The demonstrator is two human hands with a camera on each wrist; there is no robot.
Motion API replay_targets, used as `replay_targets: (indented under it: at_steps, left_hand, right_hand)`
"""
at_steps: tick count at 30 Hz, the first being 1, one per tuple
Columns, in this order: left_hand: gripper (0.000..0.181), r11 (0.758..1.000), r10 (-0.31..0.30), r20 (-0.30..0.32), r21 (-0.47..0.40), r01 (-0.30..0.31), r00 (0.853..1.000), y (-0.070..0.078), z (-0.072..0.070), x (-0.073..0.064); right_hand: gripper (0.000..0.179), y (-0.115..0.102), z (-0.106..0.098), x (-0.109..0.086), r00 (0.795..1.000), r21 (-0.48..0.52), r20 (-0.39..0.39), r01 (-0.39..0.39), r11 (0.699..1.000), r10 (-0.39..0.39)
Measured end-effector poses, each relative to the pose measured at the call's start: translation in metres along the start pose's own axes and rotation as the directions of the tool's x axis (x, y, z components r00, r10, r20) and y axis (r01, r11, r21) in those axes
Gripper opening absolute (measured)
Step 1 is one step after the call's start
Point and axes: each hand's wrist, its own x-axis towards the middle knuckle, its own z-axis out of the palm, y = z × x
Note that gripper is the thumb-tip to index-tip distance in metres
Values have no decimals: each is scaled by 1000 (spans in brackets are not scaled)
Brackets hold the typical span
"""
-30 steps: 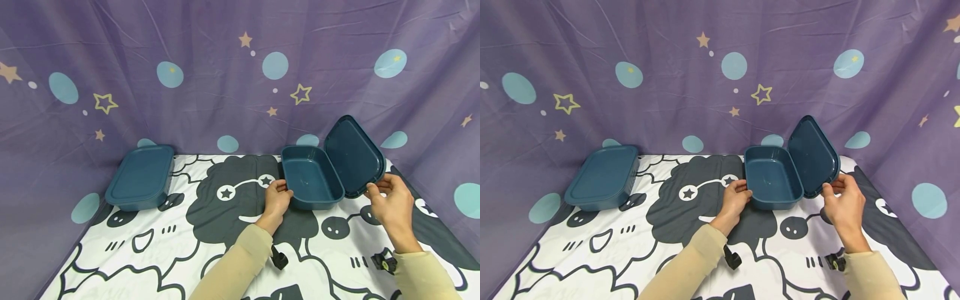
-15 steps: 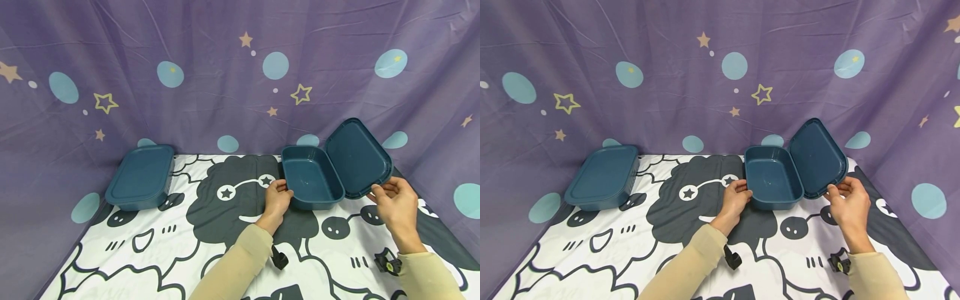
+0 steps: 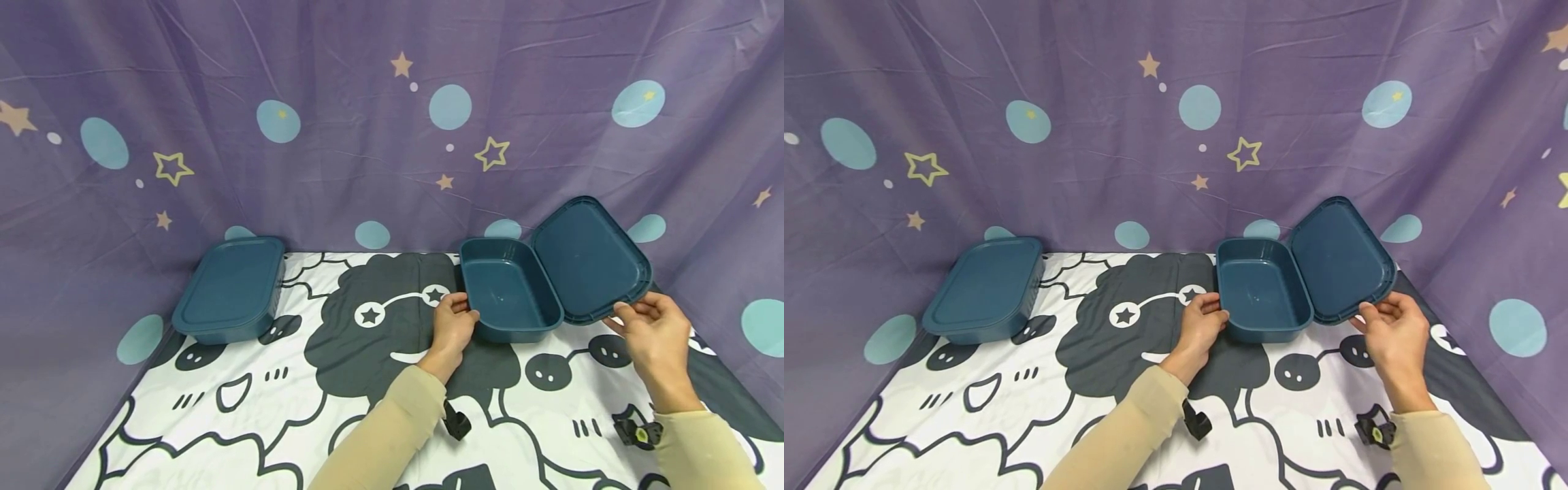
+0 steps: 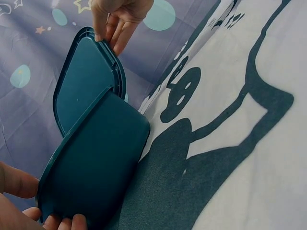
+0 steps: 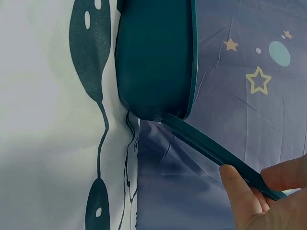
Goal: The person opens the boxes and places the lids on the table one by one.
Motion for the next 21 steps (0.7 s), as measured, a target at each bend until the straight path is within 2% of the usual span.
replay_targets:
  at_steps: [4,7,8,13,21]
  left_hand:
    - [34,999,36,5,8,-36,999,0,0,0]
    - [35,1000,25,0,0,-25,1000,-1,0,0]
    - [36,1000,4,-3,-7,-4,1000,-2,1,1]
    - [37,1000,-19,-20,-7,19,1000,-1,2,1]
    - [36,1000,-16,-24,-13,16,1000,2,3,0]
  right_hand:
    - [26,-1,-2,2,999,76,0,-35,997,35]
    - [28,-1,-3,4,998,121,-1,-63,991,63]
    - [28,-1,-3,4,998,129,-1,-70,989,70]
    - [29,1,-6,4,996,140,11,-94,986,94]
    - [28,7,-7,6,997,189,-10,-67,980,71]
